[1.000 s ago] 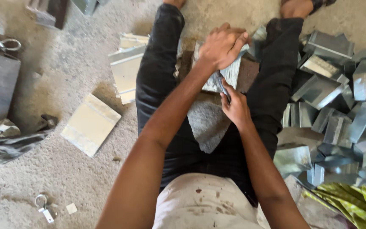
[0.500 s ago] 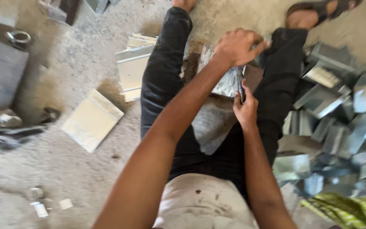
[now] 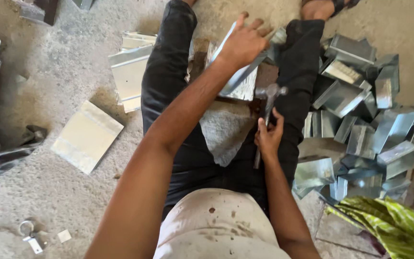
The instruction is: The person sits on the floor and uses a hammer to strike a small metal piece placed on a stone between their legs. They repeatedly pick up metal pieces, position them on the stone, and hammer them to shape or flatten the edges.
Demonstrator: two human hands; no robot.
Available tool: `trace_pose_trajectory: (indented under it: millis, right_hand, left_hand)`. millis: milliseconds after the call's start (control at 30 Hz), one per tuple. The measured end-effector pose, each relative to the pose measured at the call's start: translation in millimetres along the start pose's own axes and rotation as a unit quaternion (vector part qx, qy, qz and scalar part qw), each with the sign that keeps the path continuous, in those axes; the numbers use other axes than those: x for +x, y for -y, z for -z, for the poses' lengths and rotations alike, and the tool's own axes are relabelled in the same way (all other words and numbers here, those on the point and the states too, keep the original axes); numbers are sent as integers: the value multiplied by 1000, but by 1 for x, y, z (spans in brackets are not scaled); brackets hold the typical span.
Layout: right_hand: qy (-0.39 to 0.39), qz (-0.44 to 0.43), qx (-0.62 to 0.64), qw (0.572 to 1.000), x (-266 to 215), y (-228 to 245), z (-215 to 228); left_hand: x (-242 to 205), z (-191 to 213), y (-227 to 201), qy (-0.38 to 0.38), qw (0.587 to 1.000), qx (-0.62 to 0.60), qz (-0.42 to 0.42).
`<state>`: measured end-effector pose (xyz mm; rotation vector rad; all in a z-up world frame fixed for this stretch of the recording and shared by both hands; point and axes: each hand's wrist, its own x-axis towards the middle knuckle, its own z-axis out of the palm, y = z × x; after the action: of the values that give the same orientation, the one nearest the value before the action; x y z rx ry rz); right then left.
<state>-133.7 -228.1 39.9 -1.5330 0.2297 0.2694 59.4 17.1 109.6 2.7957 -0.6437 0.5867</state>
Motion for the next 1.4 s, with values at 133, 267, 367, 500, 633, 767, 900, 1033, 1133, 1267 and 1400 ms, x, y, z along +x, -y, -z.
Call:
trace_pose_trajectory:
  millis: [133, 267, 367, 500, 633, 767, 900, 1033, 1133, 1267, 1400]
  right_hand:
    - [-15, 8, 13, 1000, 22, 4, -10]
    - [-20, -42, 85, 995, 22, 2, -8]
    - [-20, -15, 49, 999, 20, 4, -11]
    - [-7, 40, -4, 999, 16, 2, -14]
    - [12, 102, -78, 992, 15, -2, -18]
    - [22, 205, -162, 965, 15, 12, -26]
    - [35, 255, -171, 951, 7, 48, -29]
    - [43, 289, -206, 934, 21, 73, -43]
    - [79, 348, -280, 891, 48, 82, -56]
    - [79, 352, -303, 882, 55, 73, -51]
    - [17, 206, -297, 932, 42, 33, -42]
  left_hand:
    - [-26, -14, 2, 95, 980, -45, 172]
    - [-74, -65, 9, 148, 964, 44, 219]
    - [-90, -85, 25, 155, 964, 30, 214]
    - [-103, -50, 22, 211, 943, -7, 256]
    - [-98, -9, 11, 279, 927, 11, 251]
    - [-93, -20, 15, 245, 938, -82, 233]
    - [-103, -49, 22, 274, 939, -58, 199]
    - [-106, -55, 25, 260, 948, -36, 179]
    - [-102, -47, 20, 282, 939, -45, 191]
    - [-98, -50, 24, 261, 945, -40, 191]
    - [-104, -51, 17, 185, 967, -32, 174]
